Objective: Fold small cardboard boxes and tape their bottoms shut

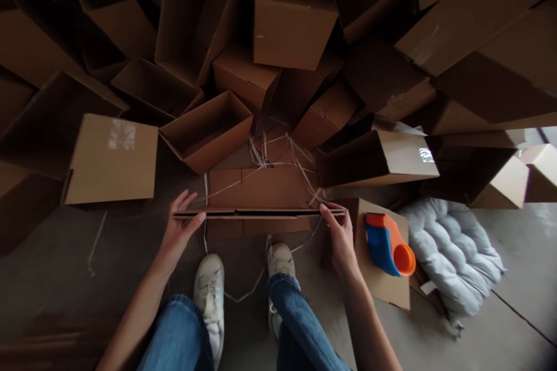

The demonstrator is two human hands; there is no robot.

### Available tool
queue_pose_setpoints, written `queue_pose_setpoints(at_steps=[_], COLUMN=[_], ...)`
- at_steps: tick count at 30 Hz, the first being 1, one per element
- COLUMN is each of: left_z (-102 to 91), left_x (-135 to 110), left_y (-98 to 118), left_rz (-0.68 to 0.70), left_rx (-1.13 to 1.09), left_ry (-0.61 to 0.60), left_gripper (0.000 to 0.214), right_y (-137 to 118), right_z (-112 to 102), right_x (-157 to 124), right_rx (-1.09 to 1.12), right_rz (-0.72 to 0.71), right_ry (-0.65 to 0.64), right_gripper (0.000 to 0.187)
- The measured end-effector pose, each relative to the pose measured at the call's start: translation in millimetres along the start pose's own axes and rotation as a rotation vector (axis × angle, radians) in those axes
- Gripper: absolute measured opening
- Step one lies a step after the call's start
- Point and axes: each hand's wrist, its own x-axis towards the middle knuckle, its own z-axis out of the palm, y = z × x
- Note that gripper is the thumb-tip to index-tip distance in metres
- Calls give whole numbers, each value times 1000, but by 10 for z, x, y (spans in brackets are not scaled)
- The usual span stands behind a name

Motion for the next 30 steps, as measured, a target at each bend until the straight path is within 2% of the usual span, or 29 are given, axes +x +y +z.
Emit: queue_pose_setpoints(at_steps=[12, 19, 23, 27, 30], left_z=[56, 135, 167, 276, 390], left_x=[-54, -141, -229, -363, -465], left_y=[22, 114, 162, 234, 319], left_rz=[-4, -46, -29, 12, 32], left_rx=[-89, -169, -134, -83, -72], left_ry=[8, 62, 44, -12, -26], left_gripper=[90, 89, 91, 99, 103], right_y=[-57, 12, 74, 38, -72], right_z=[8, 11, 21, 105, 167], right_x=[1, -16, -58, -179, -295], right_rx=[55, 125, 146, 153, 182], right_rz=[31, 11, -12, -78, -73], right_ry=[25, 55, 76, 74, 4], right_gripper=[55, 49, 50, 49, 52])
